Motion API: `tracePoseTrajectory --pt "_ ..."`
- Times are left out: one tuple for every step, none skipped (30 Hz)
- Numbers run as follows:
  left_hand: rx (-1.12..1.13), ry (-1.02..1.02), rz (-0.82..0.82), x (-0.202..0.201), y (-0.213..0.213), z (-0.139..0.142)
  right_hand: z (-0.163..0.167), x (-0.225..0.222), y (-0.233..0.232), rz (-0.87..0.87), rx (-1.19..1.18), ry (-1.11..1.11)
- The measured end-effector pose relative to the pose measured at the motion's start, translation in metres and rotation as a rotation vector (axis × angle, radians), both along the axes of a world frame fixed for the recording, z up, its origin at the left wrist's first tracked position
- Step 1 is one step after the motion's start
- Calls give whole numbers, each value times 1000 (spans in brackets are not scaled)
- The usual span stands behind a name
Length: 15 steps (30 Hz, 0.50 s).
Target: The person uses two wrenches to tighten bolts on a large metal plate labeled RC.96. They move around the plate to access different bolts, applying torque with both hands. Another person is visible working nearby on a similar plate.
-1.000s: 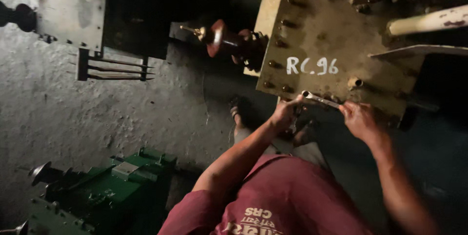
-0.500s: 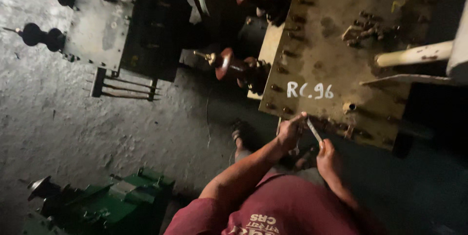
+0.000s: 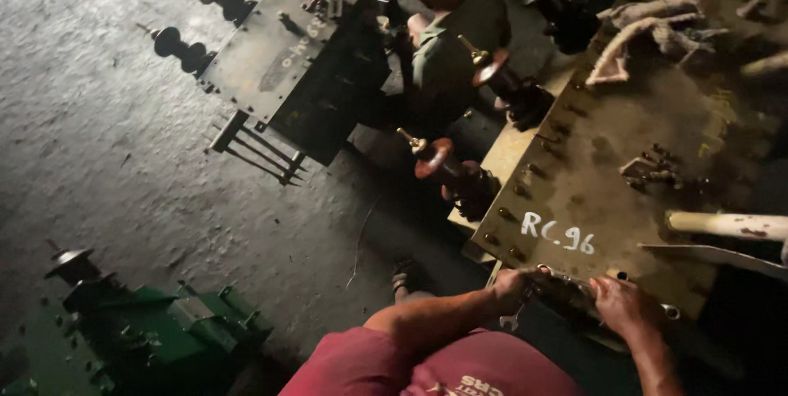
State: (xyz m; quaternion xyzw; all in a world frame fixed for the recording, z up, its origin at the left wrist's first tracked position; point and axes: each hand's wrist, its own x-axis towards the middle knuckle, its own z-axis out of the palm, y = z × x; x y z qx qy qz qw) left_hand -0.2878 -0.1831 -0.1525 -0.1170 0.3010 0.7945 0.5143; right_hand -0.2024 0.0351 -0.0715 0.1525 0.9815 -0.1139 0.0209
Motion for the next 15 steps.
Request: tracePoseTrajectory --pt "-84 5 -32 -1 0 1 2 -2 0 -11 19 -9" --pt "-168 11 -64 -3 1 1 2 -2 -1 -22 38 -16" --pt "-175 -14 -51 -5 2 1 2 -1 -4 -34 57 -21" --pt "-184 -42 -42 -6 3 1 1 0 -8 -70 17 -60" --pt "-192 -68 -35 -6 4 1 -1 3 -12 -108 -24 -99" --pt "-201 -60 -30 -8 4 0 -3 5 -18 -149 -62 -134" --pt "-209 -55 -24 -8 4 0 -7 10 -26 -176 -178 -38" --pt "-217 -51 -20 -7 3 -2 -11 15 -35 -204 -293 58" --pt "-198 6 -27 -7 3 -3 -14 19 -43 -230 -406 160" --pt "-179 61 -30 -7 3 -5 -18 24 -51 -272 -371 123" --pt "-165 108 -34 -5 3 -6 -22 30 -62 -317 -339 76" --pt "-165 51 -41 -4 4 -6 -25 34 -70 -367 -310 27" --pt "-168 -3 -50 -3 5 -7 -27 37 -79 -371 -394 56" --pt "-171 -53 -61 -3 7 -6 -29 39 -88 -374 -479 92" --pt "-100 -44 -13 -3 10 -4 -29 39 -95 -379 -562 135"
